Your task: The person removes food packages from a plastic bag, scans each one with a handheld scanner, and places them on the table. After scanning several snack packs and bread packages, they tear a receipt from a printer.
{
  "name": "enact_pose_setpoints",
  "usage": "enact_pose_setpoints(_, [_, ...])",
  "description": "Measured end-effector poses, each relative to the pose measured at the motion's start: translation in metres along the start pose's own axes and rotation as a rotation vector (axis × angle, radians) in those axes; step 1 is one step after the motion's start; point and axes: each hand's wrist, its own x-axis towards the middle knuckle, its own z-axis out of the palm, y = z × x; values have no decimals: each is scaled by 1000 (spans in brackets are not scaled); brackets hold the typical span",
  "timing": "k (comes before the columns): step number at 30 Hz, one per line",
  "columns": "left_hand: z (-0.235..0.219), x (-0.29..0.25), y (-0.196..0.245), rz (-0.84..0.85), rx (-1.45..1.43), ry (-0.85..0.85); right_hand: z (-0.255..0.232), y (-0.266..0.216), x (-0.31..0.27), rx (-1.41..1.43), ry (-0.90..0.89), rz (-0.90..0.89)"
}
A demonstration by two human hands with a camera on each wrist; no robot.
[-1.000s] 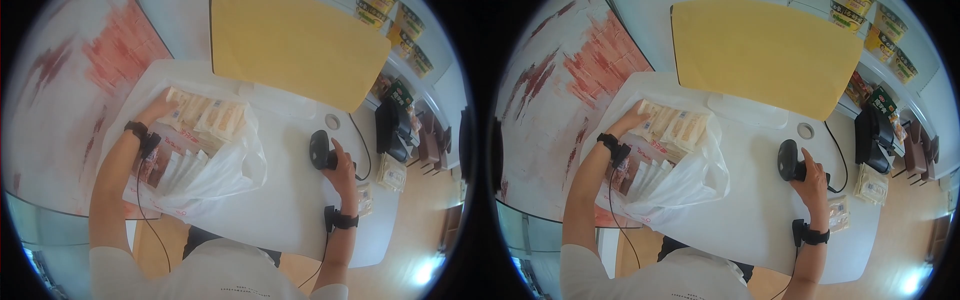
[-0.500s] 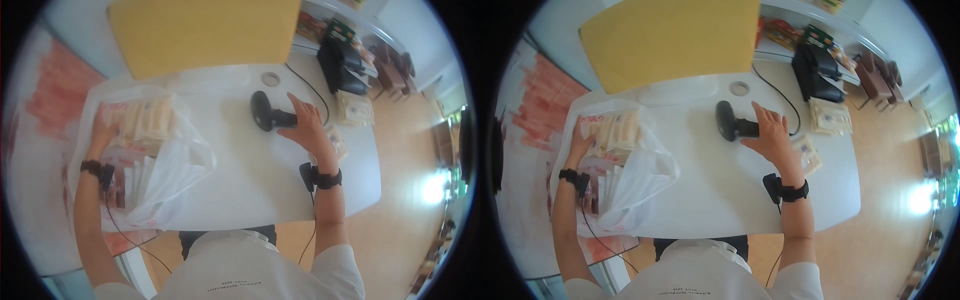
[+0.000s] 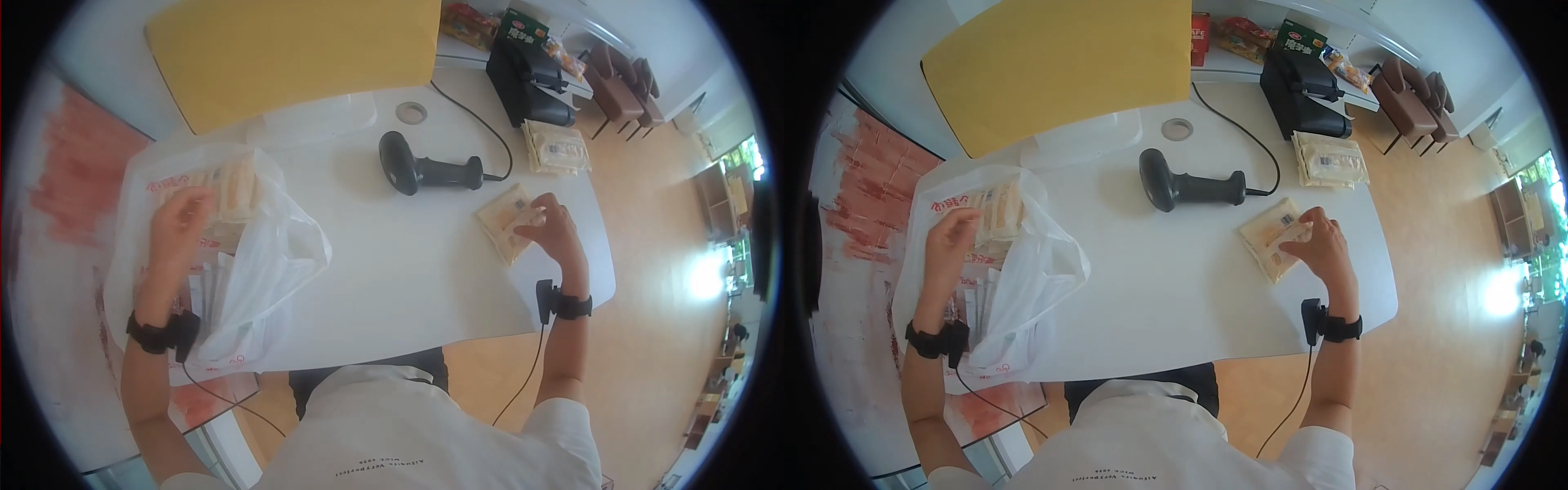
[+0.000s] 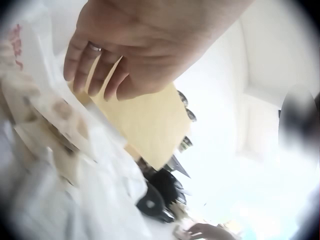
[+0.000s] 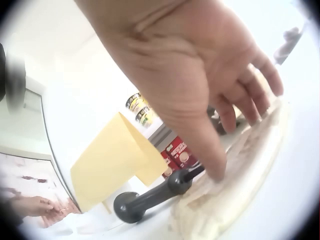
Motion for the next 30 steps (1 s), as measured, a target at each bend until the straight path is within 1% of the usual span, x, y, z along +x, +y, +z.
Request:
enact_pose_setpoints(1, [10, -7, 18, -41, -53, -58, 6, 1, 0, 83, 43, -22])
enact_pose_setpoints(2, [18, -12, 32, 5, -45, -134, 8, 0, -1, 163, 82, -44])
enact_pose_setpoints(3, [26, -18, 42, 52, -36, -208, 8, -4, -4, 161, 80, -46])
enact_pose_setpoints(4, [34, -24, 52, 50, -36, -207, 7, -10, -9, 185, 60, -26])
enact_pose_setpoints(6, [46, -34, 66, 126, -105, -389, 0, -23, -16, 212, 43, -8])
enact_pose_setpoints(7, [50, -39, 71, 126, -104, -389, -7, -29, -20, 169, -50, 0])
enact_pose_setpoints(8, [55, -43, 74, 81, -131, -499, -10, -33, -22, 127, -140, 8])
enact_pose_setpoints(9, [58, -47, 77, 34, -161, -607, -9, -33, -23, 126, -139, 7])
enact_pose_setpoints(10, [63, -51, 76, 34, -161, -603, -4, -31, -24, 10, -103, -108])
enact_pose_setpoints(11, [69, -56, 71, -25, -271, -714, -1, -32, -26, -107, -67, -221])
enact_pose_setpoints(12, [75, -60, 69, -85, -383, -824, 1, -34, -28, -108, -69, -226])
enact_pose_setpoints(13, [81, -64, 70, -88, -385, -820, 3, -43, -32, -11, -96, -184])
enact_pose_setpoints(14, [87, -68, 72, -234, -439, -943, 5, -49, -35, 86, -122, -141])
enact_pose_setpoints(15, [92, -72, 73, -381, -492, -1064, 11, -51, -37, 237, -175, -153])
enact_pose_setpoints(16, [97, -75, 72, -384, -495, -1061, 9, -59, -38, 234, -178, -156])
enact_pose_setpoints(18, [109, -81, 66, -591, -593, -1182, 5, -76, -41, 463, -617, -20])
enact_pose_setpoints(19, [111, -84, 63, -591, -595, -1178, 6, -81, -43, 511, -690, -46])
enact_pose_setpoints(20, [113, -87, 60, -679, -701, -1182, 9, -87, -47, 509, -690, -50])
enact_pose_setpoints(21, [114, -88, 60, -768, -808, -1184, 11, -95, -52, 666, -683, -126])
enact_pose_setpoints(22, [114, -90, 63, -770, -809, -1180, 14, -103, -57, 823, -674, -202])
enact_pose_setpoints(23, [112, -91, 70, -748, -890, -1092, 16, -113, -61, 976, -707, -246])
enact_pose_setpoints(24, [108, -92, 75, -724, -965, -1001, 16, -125, -64, 978, -710, -249])
enact_pose_setpoints(25, [104, -91, 78, -725, -963, -997, 15, -137, -68, 1058, -742, -296])
enact_pose_setpoints(26, [101, -87, 81, -619, -1083, -855, 17, -147, -70, 1136, -774, -345])
enact_pose_setpoints(27, [98, -83, 84, -508, -1194, -706, 23, -155, -71, 1131, -738, -418])
enact_pose_setpoints(28, [91, -77, 85, -508, -1192, -701, 19, -159, -67, 1132, -741, -422])
enact_pose_setpoints(30, [72, -61, 77, -418, -1103, -536, 5, -172, -52, 799, -719, -389])
